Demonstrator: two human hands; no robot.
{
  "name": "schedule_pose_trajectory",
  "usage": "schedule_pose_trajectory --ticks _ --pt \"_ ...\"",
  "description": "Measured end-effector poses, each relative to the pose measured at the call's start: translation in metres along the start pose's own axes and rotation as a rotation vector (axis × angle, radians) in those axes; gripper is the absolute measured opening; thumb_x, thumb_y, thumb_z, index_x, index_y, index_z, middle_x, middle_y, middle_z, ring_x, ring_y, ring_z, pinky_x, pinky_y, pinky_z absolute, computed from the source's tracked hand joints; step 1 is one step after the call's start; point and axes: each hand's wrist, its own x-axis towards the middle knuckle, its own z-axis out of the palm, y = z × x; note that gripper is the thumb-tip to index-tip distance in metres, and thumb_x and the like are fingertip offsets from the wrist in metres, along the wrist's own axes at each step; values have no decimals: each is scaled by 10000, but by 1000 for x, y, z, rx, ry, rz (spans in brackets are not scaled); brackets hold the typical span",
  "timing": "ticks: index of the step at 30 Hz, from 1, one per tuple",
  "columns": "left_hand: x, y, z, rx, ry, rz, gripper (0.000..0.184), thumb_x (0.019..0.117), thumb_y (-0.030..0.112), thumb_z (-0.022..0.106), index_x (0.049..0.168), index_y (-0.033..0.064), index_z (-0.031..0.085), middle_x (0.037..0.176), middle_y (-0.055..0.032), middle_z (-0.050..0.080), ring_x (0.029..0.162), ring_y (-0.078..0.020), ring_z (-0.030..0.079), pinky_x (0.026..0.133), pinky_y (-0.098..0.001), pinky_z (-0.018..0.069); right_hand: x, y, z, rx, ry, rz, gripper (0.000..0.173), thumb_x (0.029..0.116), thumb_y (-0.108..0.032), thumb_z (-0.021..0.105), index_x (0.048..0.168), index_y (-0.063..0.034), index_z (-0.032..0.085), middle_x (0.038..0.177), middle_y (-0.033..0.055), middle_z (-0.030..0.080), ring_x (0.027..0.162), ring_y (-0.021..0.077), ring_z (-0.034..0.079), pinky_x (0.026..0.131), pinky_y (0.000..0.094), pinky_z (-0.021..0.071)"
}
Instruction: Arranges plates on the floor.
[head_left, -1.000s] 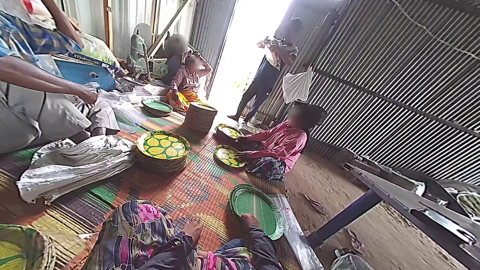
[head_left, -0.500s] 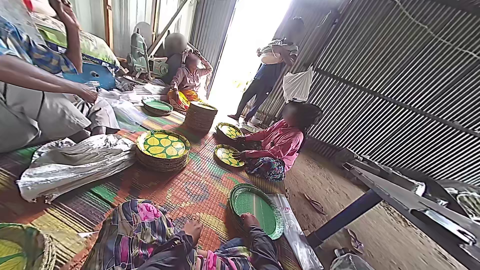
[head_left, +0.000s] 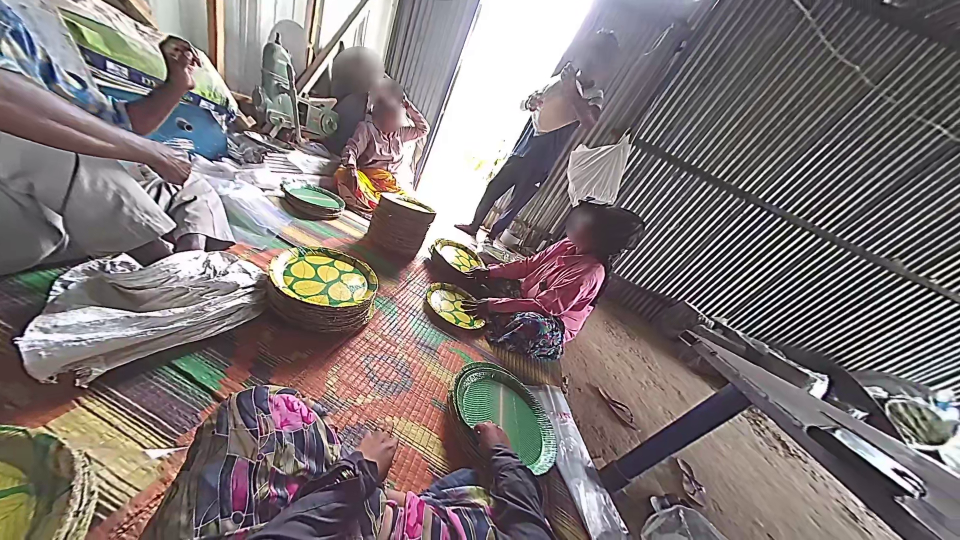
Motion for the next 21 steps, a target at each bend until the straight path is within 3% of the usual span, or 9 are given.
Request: schedule_pose_trajectory --ticks 13,18,21 --pt "3 -2 3 11 -7 20 515 1031 190 589 1494 -13 490 1647 -263 316 1472 -453 398 1140 -619 388 -2 -2 -1 4 11 -2 336 1015 -142 596 1339 -103 675 1413 176 632 1333 368 583 1095 566 468" --pt "3 -2 2 10 -6 31 482 1030 183 590 1457 -29 520 1555 -285 446 1435 -450 450 1114 -612 417 0 -1 -1 -33 -3 -9 329 1038 -159 565 1342 -85 667 1414 187 626 1342 362 575 1102 557 460" --pt "1 -2 0 18 -20 29 493 1039 187 580 1476 -27 500 1569 -280 431 1447 -445 437 1115 -614 413 0 -2 -1 -43 -9 -4 327 1034 -159 571 1338 -85 669 1419 189 622 1343 360 575 1099 559 461"
